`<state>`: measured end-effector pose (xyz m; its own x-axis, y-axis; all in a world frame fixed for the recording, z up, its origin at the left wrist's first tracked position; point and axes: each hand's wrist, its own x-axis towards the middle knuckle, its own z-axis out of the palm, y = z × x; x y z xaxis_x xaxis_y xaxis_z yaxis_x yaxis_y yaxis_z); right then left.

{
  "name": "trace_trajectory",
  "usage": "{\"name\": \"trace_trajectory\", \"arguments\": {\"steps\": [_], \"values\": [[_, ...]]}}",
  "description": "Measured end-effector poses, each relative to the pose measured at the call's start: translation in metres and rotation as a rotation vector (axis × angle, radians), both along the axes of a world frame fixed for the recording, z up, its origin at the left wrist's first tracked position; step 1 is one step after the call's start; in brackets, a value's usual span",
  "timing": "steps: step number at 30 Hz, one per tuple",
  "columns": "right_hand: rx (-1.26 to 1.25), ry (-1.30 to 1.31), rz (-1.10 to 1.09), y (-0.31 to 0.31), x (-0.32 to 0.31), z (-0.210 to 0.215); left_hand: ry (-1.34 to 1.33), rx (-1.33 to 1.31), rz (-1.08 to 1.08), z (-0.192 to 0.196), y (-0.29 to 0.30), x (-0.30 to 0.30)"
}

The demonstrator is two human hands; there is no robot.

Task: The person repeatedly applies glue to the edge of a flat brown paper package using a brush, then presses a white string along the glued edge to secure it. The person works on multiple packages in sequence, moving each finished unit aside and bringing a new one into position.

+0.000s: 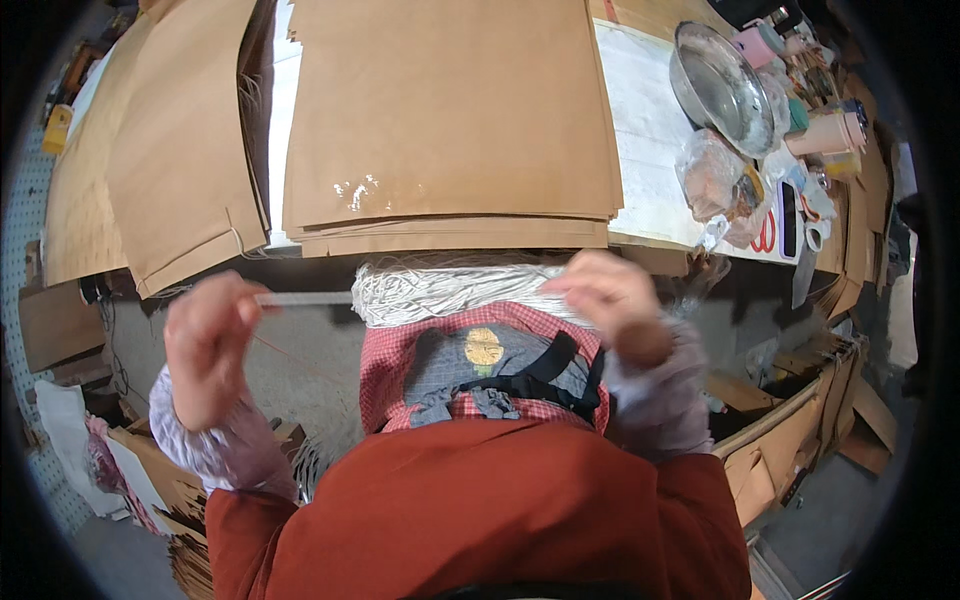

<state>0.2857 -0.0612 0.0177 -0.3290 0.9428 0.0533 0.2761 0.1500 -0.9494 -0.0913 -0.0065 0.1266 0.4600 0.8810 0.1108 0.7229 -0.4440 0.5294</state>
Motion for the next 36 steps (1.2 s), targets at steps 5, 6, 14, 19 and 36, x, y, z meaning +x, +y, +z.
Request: {"name": "trace_trajectory", "arguments": {"steps": [5, 6, 14, 19, 36], "values": [[-0.023, -0.128, -0.35, 0.04, 0.06, 0.008, -0.236, -0.143, 0.105, -0.066, 0.064, -0.007], [-0.038, -0.034, -0.381, 0.053, 0.057, -0.001, -0.229, -0.155, 0.117, -0.084, 0.078, -0.005], [-0.048, -0.426, -0.484, 0.074, 0.056, -0.07, -0.253, -0.079, 0.242, -0.159, 0.086, 0.001], [-0.268, -0.105, -0.435, 0.071, 0.059, -0.055, 0.105, 0.46, 0.055, -0.15, 0.084, 0.009], [0.322, -0.408, -0.295, 0.084, 0.022, -0.047, -0.096, -0.109, -0.202, -0.12, 0.089, 0.01]]}}
